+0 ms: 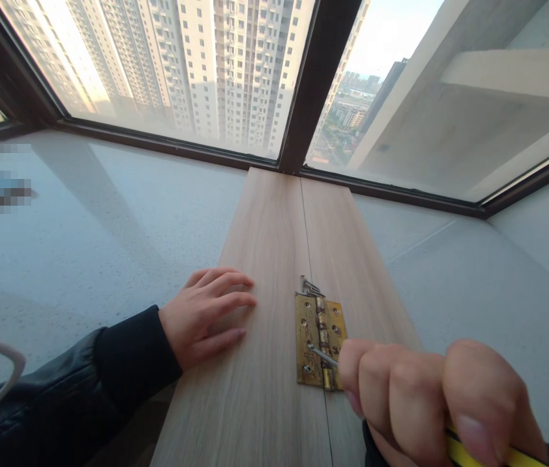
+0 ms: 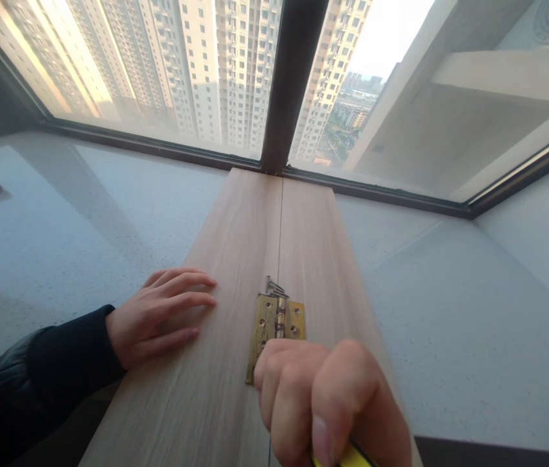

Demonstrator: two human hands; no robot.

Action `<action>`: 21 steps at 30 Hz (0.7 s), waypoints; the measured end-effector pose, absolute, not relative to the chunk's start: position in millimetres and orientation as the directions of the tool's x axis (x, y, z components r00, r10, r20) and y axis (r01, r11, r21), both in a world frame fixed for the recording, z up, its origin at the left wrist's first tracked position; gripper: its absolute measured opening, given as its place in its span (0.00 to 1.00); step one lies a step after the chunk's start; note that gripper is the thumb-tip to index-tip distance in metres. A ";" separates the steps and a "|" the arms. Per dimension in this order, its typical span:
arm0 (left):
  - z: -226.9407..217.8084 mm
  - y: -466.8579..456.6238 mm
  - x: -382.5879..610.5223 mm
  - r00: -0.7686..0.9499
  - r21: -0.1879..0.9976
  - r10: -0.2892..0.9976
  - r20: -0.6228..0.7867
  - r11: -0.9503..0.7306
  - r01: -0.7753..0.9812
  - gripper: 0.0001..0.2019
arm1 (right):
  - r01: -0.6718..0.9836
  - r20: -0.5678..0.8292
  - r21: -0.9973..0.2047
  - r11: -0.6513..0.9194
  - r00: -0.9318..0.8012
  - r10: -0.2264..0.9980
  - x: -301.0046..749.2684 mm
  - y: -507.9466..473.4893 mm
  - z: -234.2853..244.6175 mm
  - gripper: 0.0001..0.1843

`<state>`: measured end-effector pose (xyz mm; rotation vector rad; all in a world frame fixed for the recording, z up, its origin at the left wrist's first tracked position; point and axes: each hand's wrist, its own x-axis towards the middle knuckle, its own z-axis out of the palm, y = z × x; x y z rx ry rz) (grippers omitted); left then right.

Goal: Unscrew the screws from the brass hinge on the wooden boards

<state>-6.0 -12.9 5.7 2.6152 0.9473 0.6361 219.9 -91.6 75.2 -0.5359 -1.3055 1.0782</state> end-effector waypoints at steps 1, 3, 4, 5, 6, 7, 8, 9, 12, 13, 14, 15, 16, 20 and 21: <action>5.6 -12.8 -6.0 0.687 0.406 0.659 0.308 -0.744 0.531 0.15 | -0.309 0.531 -0.821 0.480 -0.102 0.841 221.6 -91.2 74.6 0.13; 5.5 -12.6 -6.1 0.685 0.406 0.659 0.310 -0.743 0.532 0.15 | -0.246 0.573 -0.803 0.542 -0.074 0.816 225.3 -89.8 73.7 0.14; 5.4 -12.6 -6.1 0.684 0.406 0.660 0.310 -0.742 0.533 0.15 | -0.221 0.580 -0.802 0.555 -0.062 0.812 226.7 -88.9 73.5 0.14; 5.5 -12.6 -6.1 0.684 0.406 0.661 0.309 -0.742 0.534 0.15 | -0.214 0.580 -0.802 0.557 -0.059 0.813 227.5 -88.0 73.7 0.14; 5.5 -12.6 -6.1 0.683 0.406 0.661 0.309 -0.742 0.534 0.15 | -0.233 0.577 -0.803 0.548 -0.078 0.813 227.8 -87.2 74.2 0.13; 5.7 -12.6 -6.1 0.683 0.406 0.661 0.309 -0.742 0.534 0.15 | -0.268 0.571 -0.805 0.530 -0.102 0.815 227.4 -86.5 75.1 0.14; 5.9 -12.7 -6.1 0.684 0.406 0.661 0.310 -0.742 0.533 0.15 | -0.307 0.560 -0.805 0.507 -0.111 0.821 226.6 -86.1 76.2 0.15; 6.0 -12.7 -6.0 0.684 0.407 0.660 0.310 -0.743 0.532 0.15 | -0.342 0.546 -0.805 0.485 -0.105 0.831 225.6 -86.0 77.3 0.17; 6.5 -12.9 -5.8 0.682 0.410 0.662 0.311 -0.741 0.533 0.15 | -0.386 0.479 -0.822 0.418 -0.070 0.875 223.3 -87.4 79.2 0.16; 6.6 -12.9 -5.8 0.681 0.411 0.663 0.310 -0.740 0.533 0.15 | -0.386 0.461 -0.830 0.402 -0.073 0.884 223.4 -88.2 78.8 0.13; 6.6 -13.0 -5.7 0.680 0.413 0.665 0.310 -0.738 0.533 0.15 | -0.381 0.450 -0.838 0.392 -0.075 0.890 224.0 -88.9 77.8 0.10; 6.7 -13.0 -5.7 0.679 0.415 0.666 0.309 -0.737 0.533 0.15 | -0.372 0.454 -0.839 0.396 -0.077 0.888 225.0 -89.4 76.3 0.08; 6.8 -13.1 -5.7 0.679 0.418 0.666 0.307 -0.736 0.533 0.15 | -0.356 0.465 -0.839 0.412 -0.074 0.882 226.3 -89.6 74.7 0.07; 7.0 -13.2 -5.6 0.680 0.420 0.668 0.300 -0.733 0.535 0.15 | -0.316 0.552 -0.803 0.506 -0.074 0.831 228.3 -87.4 70.3 0.10; 7.0 -13.3 -5.5 0.680 0.419 0.668 0.301 -0.734 0.535 0.15 | -0.340 0.565 -0.790 0.510 -0.083 0.821 227.5 -86.9 70.5 0.13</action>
